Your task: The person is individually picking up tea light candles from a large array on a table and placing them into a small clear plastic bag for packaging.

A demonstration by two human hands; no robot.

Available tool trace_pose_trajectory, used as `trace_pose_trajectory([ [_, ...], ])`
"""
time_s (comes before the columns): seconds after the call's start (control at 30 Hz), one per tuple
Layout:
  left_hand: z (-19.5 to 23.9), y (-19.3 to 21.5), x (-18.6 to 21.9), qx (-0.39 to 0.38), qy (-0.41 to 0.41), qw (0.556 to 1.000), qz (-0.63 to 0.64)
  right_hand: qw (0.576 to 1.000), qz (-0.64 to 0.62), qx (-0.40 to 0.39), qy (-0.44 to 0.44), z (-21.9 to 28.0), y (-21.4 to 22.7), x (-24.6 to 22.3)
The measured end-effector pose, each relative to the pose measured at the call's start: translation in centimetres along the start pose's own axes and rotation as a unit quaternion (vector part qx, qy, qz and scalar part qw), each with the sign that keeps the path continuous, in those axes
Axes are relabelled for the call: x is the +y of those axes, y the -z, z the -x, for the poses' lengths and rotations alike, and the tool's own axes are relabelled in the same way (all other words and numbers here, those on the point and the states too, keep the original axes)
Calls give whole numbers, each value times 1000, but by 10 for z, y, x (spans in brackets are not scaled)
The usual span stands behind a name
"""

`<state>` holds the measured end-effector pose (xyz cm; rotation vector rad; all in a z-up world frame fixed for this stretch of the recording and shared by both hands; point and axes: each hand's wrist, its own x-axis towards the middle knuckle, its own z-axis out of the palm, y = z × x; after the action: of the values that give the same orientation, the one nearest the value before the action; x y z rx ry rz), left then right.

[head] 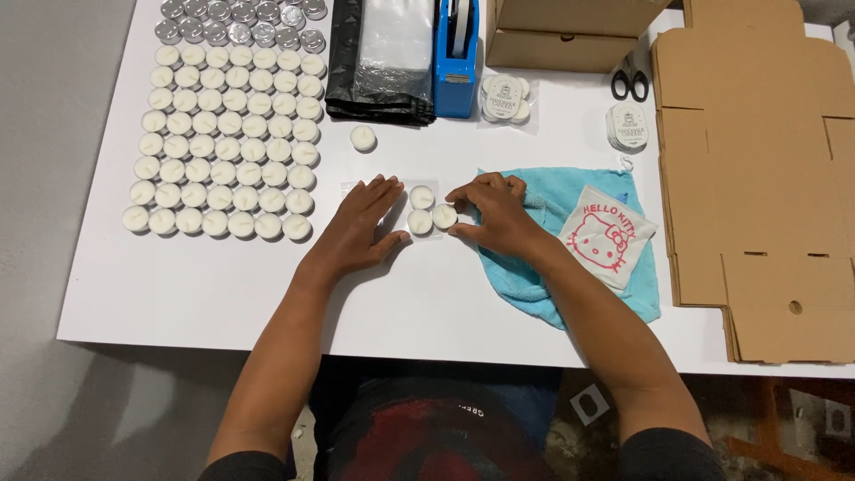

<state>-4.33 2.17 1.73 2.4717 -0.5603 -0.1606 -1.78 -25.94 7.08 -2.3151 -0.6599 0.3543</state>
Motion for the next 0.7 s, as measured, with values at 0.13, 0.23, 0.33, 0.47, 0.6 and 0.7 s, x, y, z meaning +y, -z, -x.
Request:
trace_pose_trajectory([
  [0.13, 2, 1, 4, 16, -9, 1000, 5, 1000, 31, -2, -3, 0, -2, -3],
  [0.23, 1, 1, 3, 26, -8, 999, 21, 999, 43, -19, 9, -2, -1, -2],
  [0.33, 2, -1, -1, 34, -7, 999, 32, 998, 59, 4, 15, -2, -10, 19],
  [0.47, 1, -6, -7, 44, -13, 998, 43, 997, 62, 26, 29, -2, -13, 28],
  [0.6, 1, -4, -6, 47, -21, 998, 45, 996, 67, 23, 46, -2, -14, 24],
  [0.7, 1, -7, -10, 50, -30, 997, 47, 995, 91, -3, 39, -1, -12, 13],
])
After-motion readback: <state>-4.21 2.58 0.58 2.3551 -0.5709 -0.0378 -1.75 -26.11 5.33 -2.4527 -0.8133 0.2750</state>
